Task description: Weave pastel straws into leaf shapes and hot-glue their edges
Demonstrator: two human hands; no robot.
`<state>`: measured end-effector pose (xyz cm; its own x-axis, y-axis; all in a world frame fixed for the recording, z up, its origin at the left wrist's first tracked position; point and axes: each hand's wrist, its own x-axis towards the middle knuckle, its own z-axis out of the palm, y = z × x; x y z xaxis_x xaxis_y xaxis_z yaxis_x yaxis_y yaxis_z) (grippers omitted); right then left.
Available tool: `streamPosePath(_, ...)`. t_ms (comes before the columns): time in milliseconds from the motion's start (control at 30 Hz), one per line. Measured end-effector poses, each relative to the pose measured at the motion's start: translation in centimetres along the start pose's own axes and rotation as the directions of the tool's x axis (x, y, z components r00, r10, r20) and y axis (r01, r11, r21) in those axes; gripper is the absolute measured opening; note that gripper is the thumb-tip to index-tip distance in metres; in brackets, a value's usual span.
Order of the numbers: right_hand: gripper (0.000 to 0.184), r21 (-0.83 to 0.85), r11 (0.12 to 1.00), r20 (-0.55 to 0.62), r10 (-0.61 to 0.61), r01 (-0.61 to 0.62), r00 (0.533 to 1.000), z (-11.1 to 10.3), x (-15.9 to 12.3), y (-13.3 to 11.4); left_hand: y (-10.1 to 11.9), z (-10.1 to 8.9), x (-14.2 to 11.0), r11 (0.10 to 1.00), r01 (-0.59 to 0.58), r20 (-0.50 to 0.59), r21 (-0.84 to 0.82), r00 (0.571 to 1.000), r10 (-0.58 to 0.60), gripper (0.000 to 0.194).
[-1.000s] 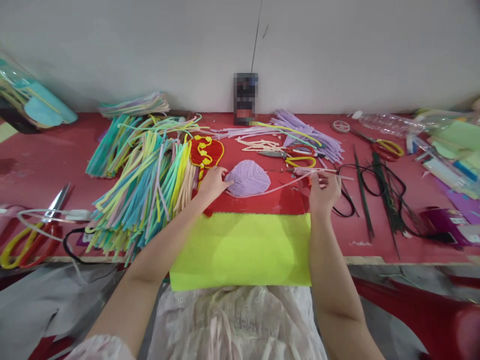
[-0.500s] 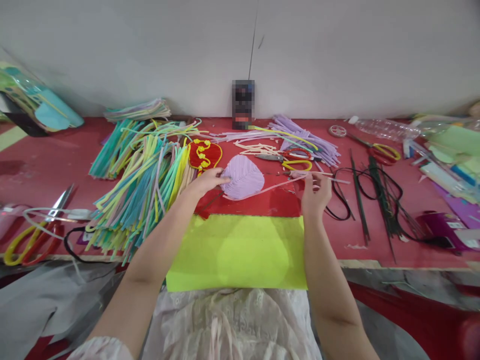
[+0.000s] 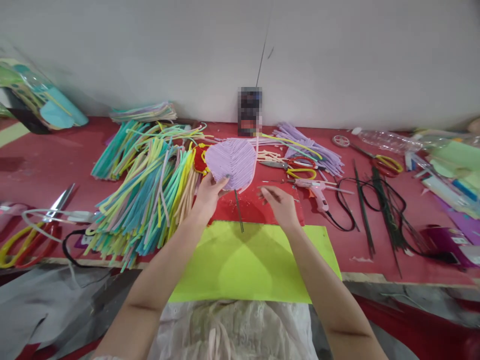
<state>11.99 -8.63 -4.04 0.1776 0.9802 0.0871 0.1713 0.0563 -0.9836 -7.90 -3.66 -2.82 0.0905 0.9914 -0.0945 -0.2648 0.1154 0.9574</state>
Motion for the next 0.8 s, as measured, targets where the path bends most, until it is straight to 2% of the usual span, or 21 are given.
streamPosePath(167, 0.029, 0.001, 1.000, 0.108, 0.028, -0.028, 0.994, 1.5, -0.7, -0.4, -1.0, 0.1, -0.9, 1.000, 0.004, -0.033, -0.007, 0.999, -0.004, 0.054)
streamPosePath(300, 0.027, -0.127, 0.992, 0.113, 0.018, -0.003, 0.993, 0.9, -1.0, 0.0, -2.3, -0.1, -0.9, 0.994, 0.094, -0.074, -0.062, 0.992, -0.098, 0.051)
streamPosePath(367, 0.026, -0.264, 0.964, 0.025, -0.021, 0.027, 0.999, -0.8, -0.7, 0.8, -2.9, -0.3, -0.8, 0.985, 0.163, -0.083, -0.062, 0.982, -0.168, 0.048)
streamPosePath(433, 0.025, -0.456, 0.889, -0.146, -0.127, 0.048, 0.981, -3.5, -0.2, 2.0, -3.3, -0.6, -0.7, 0.975, 0.221, -0.069, -0.038, 0.972, -0.223, 0.042)
streamPosePath(500, 0.021, -0.639, 0.769, -0.324, -0.244, -0.021, 0.914, -6.9, 0.3, 3.5, -3.6, -1.0, -0.8, 0.963, 0.268, -0.012, 0.004, 0.963, -0.268, 0.035)
streamPosePath(567, 0.020, -0.740, 0.654, -0.446, -0.299, -0.159, 0.844, -10.0, 0.6, 4.9, -3.6, -1.4, -0.9, 0.949, 0.309, 0.057, 0.055, 0.948, -0.312, 0.027)
streamPosePath(600, 0.021, -0.740, 0.644, -0.478, -0.301, -0.194, 0.825, -11.2, 0.6, 5.6, -3.6, -1.5, -1.0, 0.943, 0.323, 0.076, 0.076, 0.941, -0.329, 0.024)
streamPosePath(667, 0.020, -0.738, 0.638, -0.492, -0.286, -0.219, 0.822, -12.8, 0.6, 6.5, -3.3, -1.8, -1.2, 0.937, 0.333, 0.063, 0.102, 0.938, -0.340, 0.024)
streamPosePath(800, 0.023, -0.719, 0.641, -0.527, -0.248, -0.270, 0.813, -13.7, 0.5, 7.6, -2.0, -2.1, -1.8, 0.931, 0.311, -0.057, 0.193, 0.950, -0.306, 0.034)
